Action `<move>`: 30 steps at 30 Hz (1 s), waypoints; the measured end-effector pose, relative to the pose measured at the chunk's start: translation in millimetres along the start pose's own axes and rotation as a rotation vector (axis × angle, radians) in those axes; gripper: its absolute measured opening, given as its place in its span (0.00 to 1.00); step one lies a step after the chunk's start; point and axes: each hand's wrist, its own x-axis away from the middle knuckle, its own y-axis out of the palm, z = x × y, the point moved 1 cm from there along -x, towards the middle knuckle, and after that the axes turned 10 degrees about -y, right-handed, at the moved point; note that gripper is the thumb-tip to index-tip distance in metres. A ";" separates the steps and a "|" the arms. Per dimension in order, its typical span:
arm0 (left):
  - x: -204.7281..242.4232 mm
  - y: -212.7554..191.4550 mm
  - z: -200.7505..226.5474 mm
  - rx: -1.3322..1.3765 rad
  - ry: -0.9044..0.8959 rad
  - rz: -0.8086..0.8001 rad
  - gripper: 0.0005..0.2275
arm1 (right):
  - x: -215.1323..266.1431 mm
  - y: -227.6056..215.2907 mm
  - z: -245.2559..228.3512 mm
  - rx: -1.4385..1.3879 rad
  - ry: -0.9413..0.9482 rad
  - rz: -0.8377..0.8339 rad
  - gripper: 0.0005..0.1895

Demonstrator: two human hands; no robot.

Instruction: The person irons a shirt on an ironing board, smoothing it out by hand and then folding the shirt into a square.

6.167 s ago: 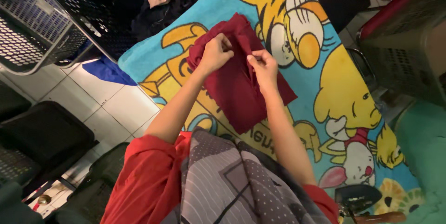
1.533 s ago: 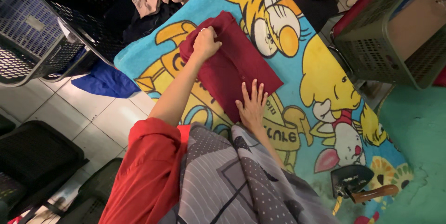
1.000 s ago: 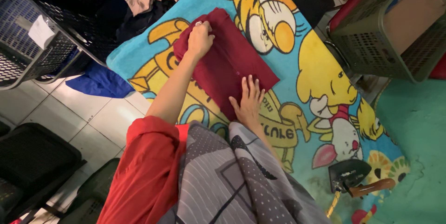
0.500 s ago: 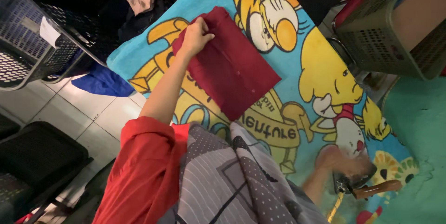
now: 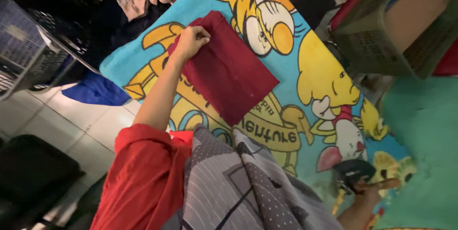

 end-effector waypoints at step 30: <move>4.3 -11.3 17.5 -0.151 0.229 0.039 0.15 | 145.5 78.8 -291.8 0.003 -0.364 -0.571 0.34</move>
